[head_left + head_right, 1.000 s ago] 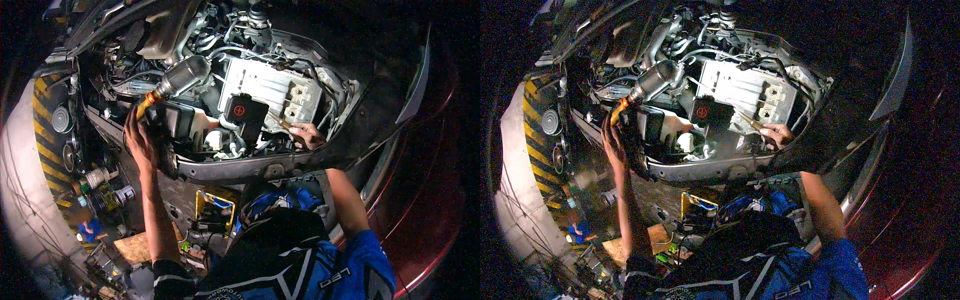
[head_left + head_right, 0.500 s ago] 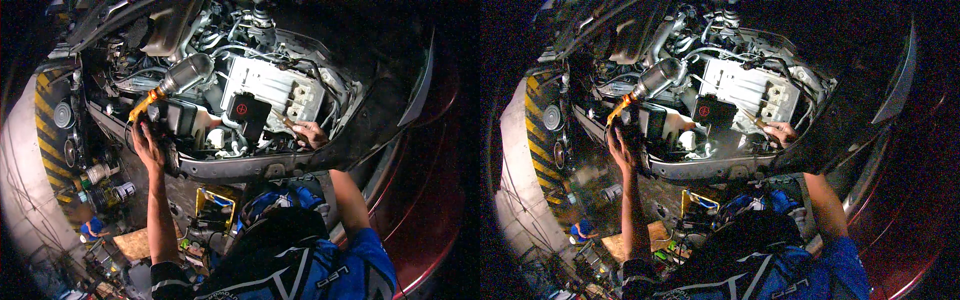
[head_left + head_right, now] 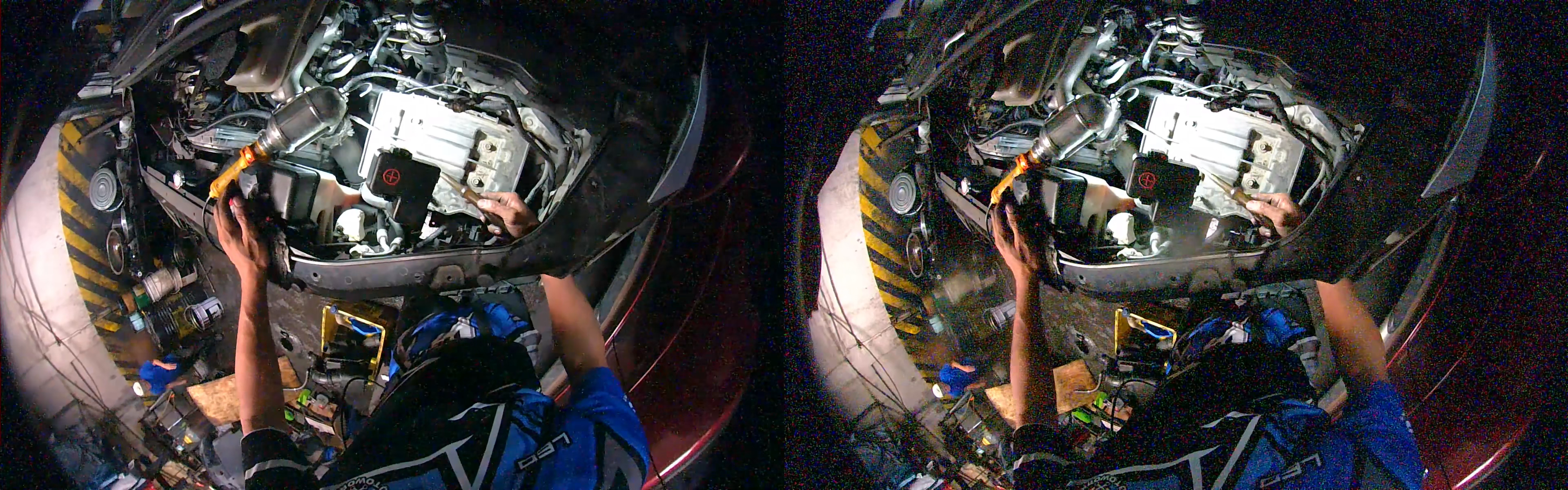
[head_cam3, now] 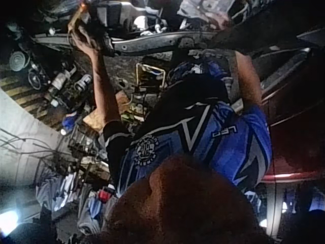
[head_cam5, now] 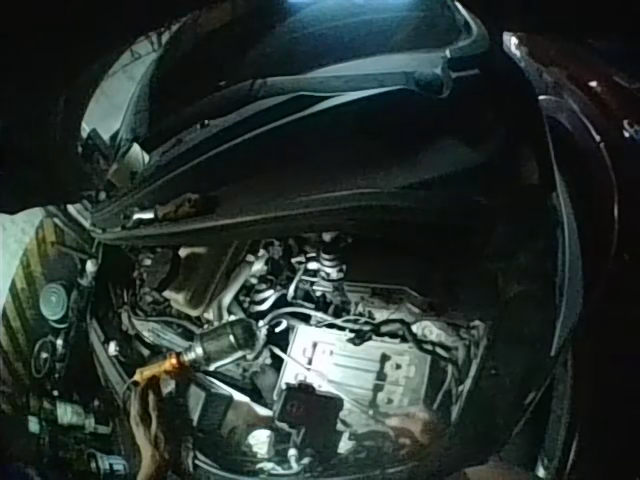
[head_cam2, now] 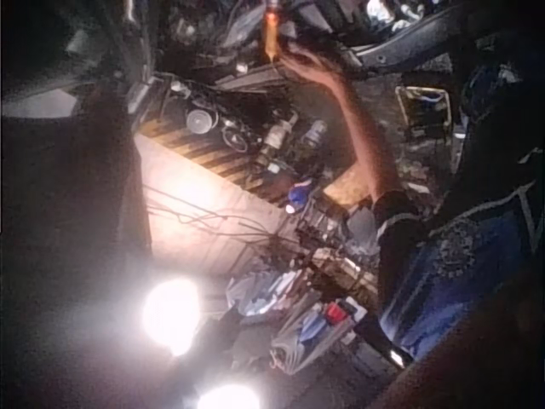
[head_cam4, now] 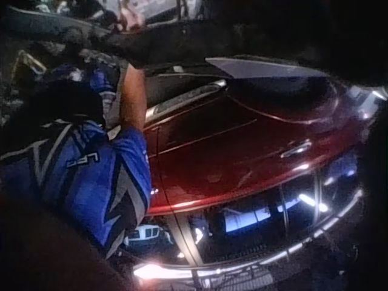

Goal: The person positions a work light over a car engine compartment and works on components inside the engine bay using a screwdriver.

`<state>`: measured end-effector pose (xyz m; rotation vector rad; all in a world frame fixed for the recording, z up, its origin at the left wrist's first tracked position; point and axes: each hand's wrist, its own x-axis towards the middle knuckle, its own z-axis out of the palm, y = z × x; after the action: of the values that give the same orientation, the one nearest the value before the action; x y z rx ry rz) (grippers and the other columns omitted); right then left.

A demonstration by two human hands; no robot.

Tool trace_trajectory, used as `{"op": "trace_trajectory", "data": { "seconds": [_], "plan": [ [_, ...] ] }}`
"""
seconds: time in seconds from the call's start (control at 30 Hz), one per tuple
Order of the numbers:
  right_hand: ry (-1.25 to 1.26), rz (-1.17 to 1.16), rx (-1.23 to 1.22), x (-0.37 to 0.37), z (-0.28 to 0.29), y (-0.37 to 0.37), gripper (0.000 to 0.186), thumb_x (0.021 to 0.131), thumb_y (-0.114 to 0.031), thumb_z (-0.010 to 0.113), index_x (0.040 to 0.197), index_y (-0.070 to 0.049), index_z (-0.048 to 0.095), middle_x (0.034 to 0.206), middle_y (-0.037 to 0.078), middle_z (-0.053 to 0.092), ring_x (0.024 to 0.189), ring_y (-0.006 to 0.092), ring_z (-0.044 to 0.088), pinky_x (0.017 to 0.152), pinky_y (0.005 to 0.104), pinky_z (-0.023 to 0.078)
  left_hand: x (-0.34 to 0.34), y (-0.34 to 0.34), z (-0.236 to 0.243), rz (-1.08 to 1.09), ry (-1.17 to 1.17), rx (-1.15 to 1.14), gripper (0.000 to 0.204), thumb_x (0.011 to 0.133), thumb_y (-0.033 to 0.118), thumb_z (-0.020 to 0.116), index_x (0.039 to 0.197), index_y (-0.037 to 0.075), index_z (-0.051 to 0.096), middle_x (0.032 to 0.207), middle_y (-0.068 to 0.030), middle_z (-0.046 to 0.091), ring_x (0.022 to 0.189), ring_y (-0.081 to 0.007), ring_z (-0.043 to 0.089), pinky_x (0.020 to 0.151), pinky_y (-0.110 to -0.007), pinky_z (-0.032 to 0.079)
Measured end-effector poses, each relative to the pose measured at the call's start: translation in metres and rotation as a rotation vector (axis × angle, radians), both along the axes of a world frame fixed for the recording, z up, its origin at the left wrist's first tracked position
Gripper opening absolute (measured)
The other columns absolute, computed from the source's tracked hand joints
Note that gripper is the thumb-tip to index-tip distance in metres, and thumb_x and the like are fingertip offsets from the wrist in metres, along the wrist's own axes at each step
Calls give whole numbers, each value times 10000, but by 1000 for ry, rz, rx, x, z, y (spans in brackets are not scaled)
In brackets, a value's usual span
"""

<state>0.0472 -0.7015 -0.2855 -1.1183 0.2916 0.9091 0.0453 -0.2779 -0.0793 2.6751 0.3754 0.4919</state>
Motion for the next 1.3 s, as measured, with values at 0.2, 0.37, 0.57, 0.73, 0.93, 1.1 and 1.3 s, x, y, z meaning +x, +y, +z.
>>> {"op": "trace_trajectory", "data": {
  "seconds": [0.2,0.37,0.57,0.73,0.93,1.1,1.3],
  "plan": [
    [-49,124,20,25,9,-15,290,902,-319,613,956,-35,648,651,-28,557,456,58,450,413,219,354,-5,20,-9,-47,68,88,490,1006,313,452,1342,-42,465,1432,-227,403,1329,-355,379,1114,-400,275],
    [-33,116,60,28,17,-13,278,925,-301,578,932,-29,636,630,-17,545,447,57,436,395,220,325,0,6,-5,2,57,34,480,1004,322,463,1329,-31,481,1399,-216,437,1297,-341,413,1101,-391,286],
    [-240,217,-147,34,5,-20,320,906,-281,600,1016,12,664,696,28,612,541,111,530,509,283,437,7,1,-7,-38,37,105,454,1004,327,461,1257,-45,518,1277,-206,506,1201,-343,477,1050,-392,332],
    [-903,180,-650,29,25,-6,296,871,-248,646,1050,-16,683,761,70,655,670,164,630,638,324,503,8,2,-6,-74,41,153,441,1006,319,453,1252,-42,516,1240,-209,512,1163,-355,490,1030,-395,347],
    [-99,-281,-231,21,33,-9,377,921,-330,494,1046,-31,685,833,53,684,613,159,614,570,292,495,2,11,-8,-25,20,207,452,999,324,471,1289,-22,500,1293,-207,492,1211,-357,465,1047,-411,337],
    [271,-152,188,10,-4,-30,334,916,-346,534,1046,-60,645,740,68,629,495,93,503,386,225,339,3,9,-12,-54,41,162,471,992,332,486,1319,-7,485,1341,-220,457,1249,-368,432,1081,-419,306],
    [-267,-170,-396,4,28,-3,334,902,-318,602,987,-2,673,806,75,660,646,144,592,541,259,438,7,3,-7,-26,35,174,447,1001,343,423,1267,-4,517,1224,-200,517,1185,-374,455,1046,-428,312]
  ]
}}
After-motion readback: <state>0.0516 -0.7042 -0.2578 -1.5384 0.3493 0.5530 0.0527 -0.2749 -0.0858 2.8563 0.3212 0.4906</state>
